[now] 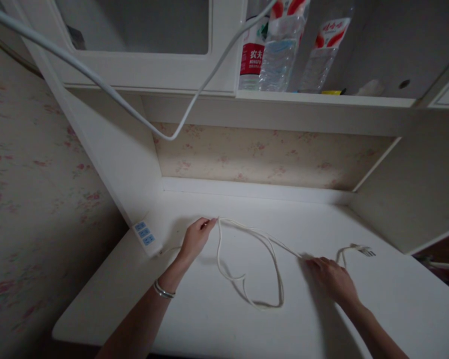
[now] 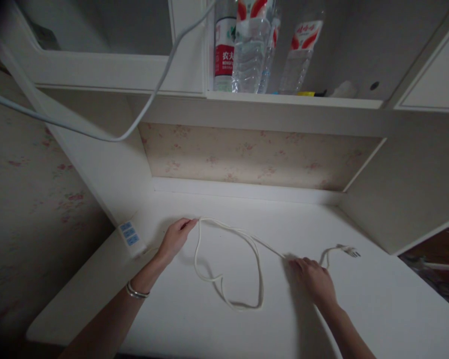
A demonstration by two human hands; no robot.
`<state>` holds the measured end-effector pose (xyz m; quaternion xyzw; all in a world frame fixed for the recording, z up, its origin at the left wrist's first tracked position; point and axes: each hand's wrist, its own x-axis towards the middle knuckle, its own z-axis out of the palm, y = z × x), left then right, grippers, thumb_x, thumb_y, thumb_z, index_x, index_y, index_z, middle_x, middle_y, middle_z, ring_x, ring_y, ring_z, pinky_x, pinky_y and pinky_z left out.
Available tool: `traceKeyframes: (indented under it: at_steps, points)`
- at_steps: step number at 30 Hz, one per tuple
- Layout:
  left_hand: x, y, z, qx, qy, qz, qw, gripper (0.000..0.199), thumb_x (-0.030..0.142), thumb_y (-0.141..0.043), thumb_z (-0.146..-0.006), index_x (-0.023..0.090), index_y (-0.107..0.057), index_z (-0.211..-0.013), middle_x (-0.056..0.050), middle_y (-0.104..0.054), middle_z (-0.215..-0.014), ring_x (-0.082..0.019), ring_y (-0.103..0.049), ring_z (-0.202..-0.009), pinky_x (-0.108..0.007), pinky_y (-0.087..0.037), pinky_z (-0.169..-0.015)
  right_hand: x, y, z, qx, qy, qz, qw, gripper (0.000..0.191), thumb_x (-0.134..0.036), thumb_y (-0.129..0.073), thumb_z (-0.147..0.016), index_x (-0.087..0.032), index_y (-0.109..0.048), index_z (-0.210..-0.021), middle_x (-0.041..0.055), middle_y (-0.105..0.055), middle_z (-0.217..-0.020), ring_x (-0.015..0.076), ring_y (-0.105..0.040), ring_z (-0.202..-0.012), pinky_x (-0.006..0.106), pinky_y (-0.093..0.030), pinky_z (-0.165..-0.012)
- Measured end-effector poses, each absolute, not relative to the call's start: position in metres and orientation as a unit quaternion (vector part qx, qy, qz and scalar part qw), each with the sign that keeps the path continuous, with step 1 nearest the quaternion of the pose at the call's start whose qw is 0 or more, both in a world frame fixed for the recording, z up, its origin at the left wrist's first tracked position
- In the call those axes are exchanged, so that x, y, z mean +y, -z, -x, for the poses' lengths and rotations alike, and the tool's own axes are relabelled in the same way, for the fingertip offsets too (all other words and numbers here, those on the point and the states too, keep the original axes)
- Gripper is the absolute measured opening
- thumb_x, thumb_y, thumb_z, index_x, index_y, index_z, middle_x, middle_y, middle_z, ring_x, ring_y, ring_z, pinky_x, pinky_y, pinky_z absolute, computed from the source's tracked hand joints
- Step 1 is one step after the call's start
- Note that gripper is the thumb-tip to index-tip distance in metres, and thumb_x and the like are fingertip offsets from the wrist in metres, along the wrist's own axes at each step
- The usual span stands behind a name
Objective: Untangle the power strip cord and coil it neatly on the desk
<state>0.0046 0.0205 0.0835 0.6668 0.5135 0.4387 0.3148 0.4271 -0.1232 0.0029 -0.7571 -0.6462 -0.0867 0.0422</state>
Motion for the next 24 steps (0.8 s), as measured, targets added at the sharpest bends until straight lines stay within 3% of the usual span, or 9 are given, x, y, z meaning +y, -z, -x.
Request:
traceKeyframes:
  at_steps: [4, 8, 12, 15, 19, 24]
  points:
    - [0.009, -0.087, -0.005, 0.502, -0.408, -0.691, 0.323, 0.039, 0.049, -0.046, -0.087, 0.018, -0.056, -0.066, 0.004, -0.052, -0.056, -0.013, -0.047, -0.055, -0.024, -0.031, -0.054, -0.104, 0.004, -0.427, -0.629, 0.081, 0.771, 0.055, 0.029, -0.033, -0.042, -0.093, -0.021, -0.068, -0.099, 0.0103, -0.066, -0.101, 0.0276, -0.063, -0.093, 0.038, -0.049, -0.073]
    - [-0.001, -0.090, -0.008, 0.463, -0.360, -0.688, 0.427, 0.032, 0.043, -0.042, -0.087, 0.018, -0.059, -0.077, 0.003, -0.052, -0.057, -0.012, -0.046, -0.050, -0.023, -0.031, -0.051, -0.076, -0.008, -0.388, -0.694, 0.072, 0.697, 0.163, 0.037, -0.031, -0.045, -0.092, -0.015, -0.056, -0.123, 0.0146, -0.059, -0.119, 0.0270, -0.058, -0.107, 0.040, -0.048, -0.088]
    - [-0.013, -0.102, -0.011, 0.444, -0.362, -0.621, 0.534, 0.024, 0.037, -0.051, -0.079, 0.016, -0.061, -0.083, 0.002, -0.051, -0.064, -0.009, -0.040, -0.052, -0.022, -0.026, -0.048, -0.052, -0.038, -0.328, -0.764, 0.077, 0.598, 0.231, 0.045, -0.038, -0.042, -0.095, -0.018, -0.044, -0.136, 0.0148, -0.052, -0.132, 0.0266, -0.050, -0.119, 0.043, -0.044, -0.097]
    - [-0.023, -0.112, -0.008, 0.450, -0.365, -0.551, 0.601, 0.025, 0.036, -0.056, -0.075, 0.015, -0.061, -0.087, 0.004, -0.046, -0.065, -0.007, -0.034, -0.051, -0.021, -0.020, -0.047, -0.043, -0.058, -0.291, -0.815, 0.055, 0.533, 0.220, 0.037, -0.037, -0.037, -0.098, -0.022, -0.050, -0.130, 0.0111, -0.060, -0.121, 0.0238, -0.055, -0.112, 0.044, -0.042, -0.097]
    - [-0.034, -0.120, 0.001, 0.444, -0.368, -0.550, 0.604, 0.032, 0.048, -0.059, -0.078, 0.016, -0.057, -0.078, 0.007, -0.036, -0.061, -0.006, -0.027, -0.050, -0.022, -0.016, -0.045, -0.041, -0.070, -0.270, -0.818, 0.031, 0.517, 0.251, 0.034, -0.039, -0.035, -0.099, -0.020, -0.063, -0.098, 0.0071, -0.064, -0.083, 0.0200, -0.060, -0.080, 0.035, -0.048, -0.076]
    - [-0.036, -0.118, 0.006, 0.464, -0.374, -0.538, 0.596, 0.046, 0.058, -0.062, -0.074, 0.019, -0.042, -0.064, 0.009, -0.026, -0.056, -0.006, -0.022, -0.048, -0.023, -0.013, -0.044, -0.044, -0.071, -0.279, -0.810, 0.023, 0.498, 0.308, 0.031, -0.038, -0.038, -0.099, -0.021, -0.064, -0.098, 0.0069, -0.062, -0.086, 0.0193, -0.057, -0.081, 0.032, -0.047, -0.074]
